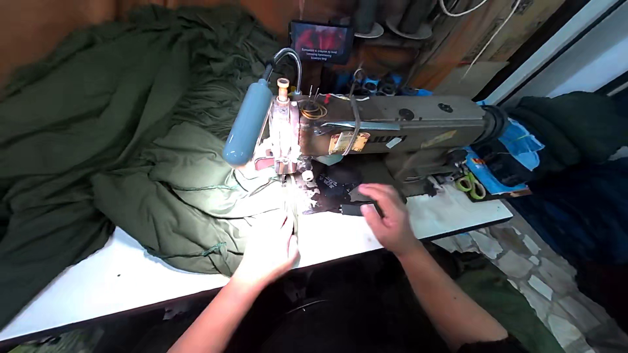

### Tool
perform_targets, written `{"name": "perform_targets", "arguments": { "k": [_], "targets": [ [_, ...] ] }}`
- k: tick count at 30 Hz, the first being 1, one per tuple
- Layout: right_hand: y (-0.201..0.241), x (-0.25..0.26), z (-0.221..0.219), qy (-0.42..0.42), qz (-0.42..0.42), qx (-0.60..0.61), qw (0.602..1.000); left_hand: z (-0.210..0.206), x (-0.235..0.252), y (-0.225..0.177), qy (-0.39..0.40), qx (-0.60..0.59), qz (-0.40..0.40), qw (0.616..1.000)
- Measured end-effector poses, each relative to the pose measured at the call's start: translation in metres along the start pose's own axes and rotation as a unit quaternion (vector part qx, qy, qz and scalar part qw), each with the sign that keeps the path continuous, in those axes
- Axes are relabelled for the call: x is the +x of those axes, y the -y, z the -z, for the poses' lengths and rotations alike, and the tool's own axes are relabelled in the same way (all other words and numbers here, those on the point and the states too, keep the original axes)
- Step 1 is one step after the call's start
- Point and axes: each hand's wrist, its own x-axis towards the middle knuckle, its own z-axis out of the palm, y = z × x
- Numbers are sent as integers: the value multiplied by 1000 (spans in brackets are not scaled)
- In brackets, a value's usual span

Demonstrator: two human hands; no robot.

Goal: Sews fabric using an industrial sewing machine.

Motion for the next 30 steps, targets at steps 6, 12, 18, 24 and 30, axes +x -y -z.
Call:
{"name": "perform_targets", "arguments": {
  "k": [6, 12, 18, 24, 30],
  "targets": [
    [17, 15, -70, 167, 8, 71, 983, -10, -13, -14, -85, 27, 2, 996],
    [12, 55, -118, 279, -74, 17, 957, 16, 2, -14, -123, -54, 130, 982],
    [11, 56, -128, 287, -88, -29, 953, 0, -15, -20, -134, -61, 37, 988],
    [24, 2, -103, 217, 76, 12, 973, -20, -23, -17, -122, -45, -11, 992],
    [40, -23, -96, 191, 115, 9, 975, -25, -24, -18, -154, -44, -17, 987]
  ]
}}
